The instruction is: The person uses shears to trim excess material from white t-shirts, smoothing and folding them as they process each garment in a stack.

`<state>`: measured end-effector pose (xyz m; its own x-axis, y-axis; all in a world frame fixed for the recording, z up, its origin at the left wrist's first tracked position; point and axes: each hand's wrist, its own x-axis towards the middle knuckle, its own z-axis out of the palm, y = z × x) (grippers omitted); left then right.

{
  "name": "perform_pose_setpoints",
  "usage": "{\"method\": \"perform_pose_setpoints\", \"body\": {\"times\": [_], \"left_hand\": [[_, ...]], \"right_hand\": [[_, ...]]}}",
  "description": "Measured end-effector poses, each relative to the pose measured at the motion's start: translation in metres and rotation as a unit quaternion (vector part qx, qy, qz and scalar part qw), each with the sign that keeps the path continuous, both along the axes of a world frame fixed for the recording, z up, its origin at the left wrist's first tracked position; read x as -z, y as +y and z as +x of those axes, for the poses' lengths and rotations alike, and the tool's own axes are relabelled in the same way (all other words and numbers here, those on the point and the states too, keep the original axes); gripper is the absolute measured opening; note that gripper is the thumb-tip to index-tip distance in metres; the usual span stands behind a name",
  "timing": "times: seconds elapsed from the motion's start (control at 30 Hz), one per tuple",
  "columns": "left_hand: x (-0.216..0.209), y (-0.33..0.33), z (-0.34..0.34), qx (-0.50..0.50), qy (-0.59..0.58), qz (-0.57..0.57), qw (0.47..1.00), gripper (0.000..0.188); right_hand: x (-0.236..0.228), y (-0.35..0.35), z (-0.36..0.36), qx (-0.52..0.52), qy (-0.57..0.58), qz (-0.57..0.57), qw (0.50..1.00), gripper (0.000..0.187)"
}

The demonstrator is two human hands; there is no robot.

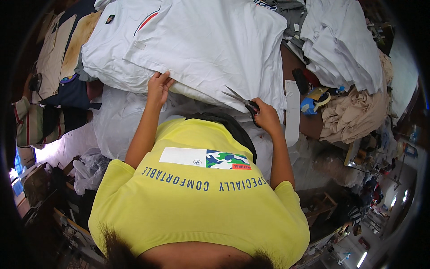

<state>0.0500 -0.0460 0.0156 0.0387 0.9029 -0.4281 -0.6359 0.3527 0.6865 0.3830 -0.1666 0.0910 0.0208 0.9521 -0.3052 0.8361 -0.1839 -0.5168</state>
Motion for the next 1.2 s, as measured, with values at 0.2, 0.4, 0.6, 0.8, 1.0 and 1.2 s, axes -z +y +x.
{"method": "perform_pose_setpoints", "body": {"times": [0.2,0.4,0.6,0.8,1.0,1.2], "left_hand": [[-0.006,-0.001,0.002,-0.012,0.011,0.031,0.999,0.026],[-0.013,-0.004,0.008,-0.004,0.034,0.052,0.998,0.029],[-0.007,0.000,0.006,-0.012,0.014,0.049,0.999,0.025],[-0.011,0.001,0.004,-0.013,0.011,0.045,0.999,0.025],[-0.011,0.008,-0.003,-0.039,-0.014,0.059,0.997,0.028],[-0.011,0.010,-0.005,-0.035,-0.007,0.052,0.998,0.033]], "right_hand": [[-0.012,0.036,-0.051,-0.027,0.094,0.051,0.994,0.044],[0.011,0.084,-0.106,-0.094,0.069,0.061,0.991,0.051],[0.017,0.110,-0.128,-0.110,0.068,0.047,0.990,0.057],[0.017,0.117,-0.128,-0.118,0.074,0.031,0.990,0.050],[0.020,0.113,-0.122,-0.117,0.095,0.044,0.988,0.042],[0.009,0.122,-0.140,-0.113,0.095,0.039,0.988,0.053]]}}
